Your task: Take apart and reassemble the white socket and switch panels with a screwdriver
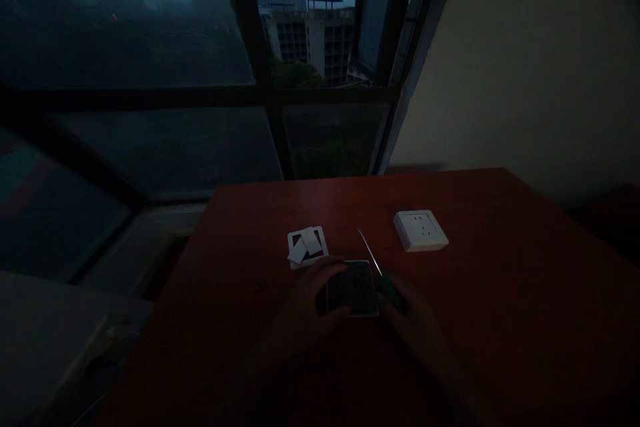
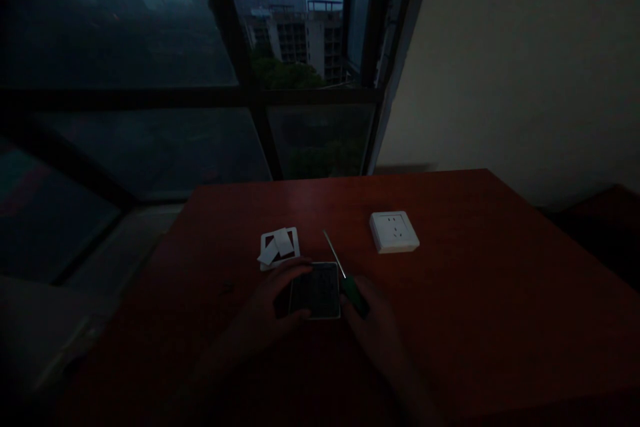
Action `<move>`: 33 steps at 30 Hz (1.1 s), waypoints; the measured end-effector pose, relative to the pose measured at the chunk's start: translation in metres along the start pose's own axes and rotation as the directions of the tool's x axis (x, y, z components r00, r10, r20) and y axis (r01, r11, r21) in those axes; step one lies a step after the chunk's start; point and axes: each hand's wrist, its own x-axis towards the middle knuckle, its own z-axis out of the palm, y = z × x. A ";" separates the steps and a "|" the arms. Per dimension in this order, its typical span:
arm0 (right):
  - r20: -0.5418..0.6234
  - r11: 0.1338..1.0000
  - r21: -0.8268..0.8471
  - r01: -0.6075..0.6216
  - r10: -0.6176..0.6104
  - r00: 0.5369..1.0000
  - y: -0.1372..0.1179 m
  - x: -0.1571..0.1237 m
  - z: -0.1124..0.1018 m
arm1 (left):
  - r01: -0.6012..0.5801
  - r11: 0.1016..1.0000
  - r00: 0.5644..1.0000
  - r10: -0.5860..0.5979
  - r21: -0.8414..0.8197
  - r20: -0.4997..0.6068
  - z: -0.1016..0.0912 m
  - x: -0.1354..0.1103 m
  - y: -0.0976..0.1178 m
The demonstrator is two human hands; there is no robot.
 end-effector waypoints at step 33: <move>-0.071 0.991 0.023 -0.130 0.131 0.989 0.005 -0.004 0.002 | 0.042 0.977 0.991 -0.013 0.211 -0.136 -0.003 -0.011 0.005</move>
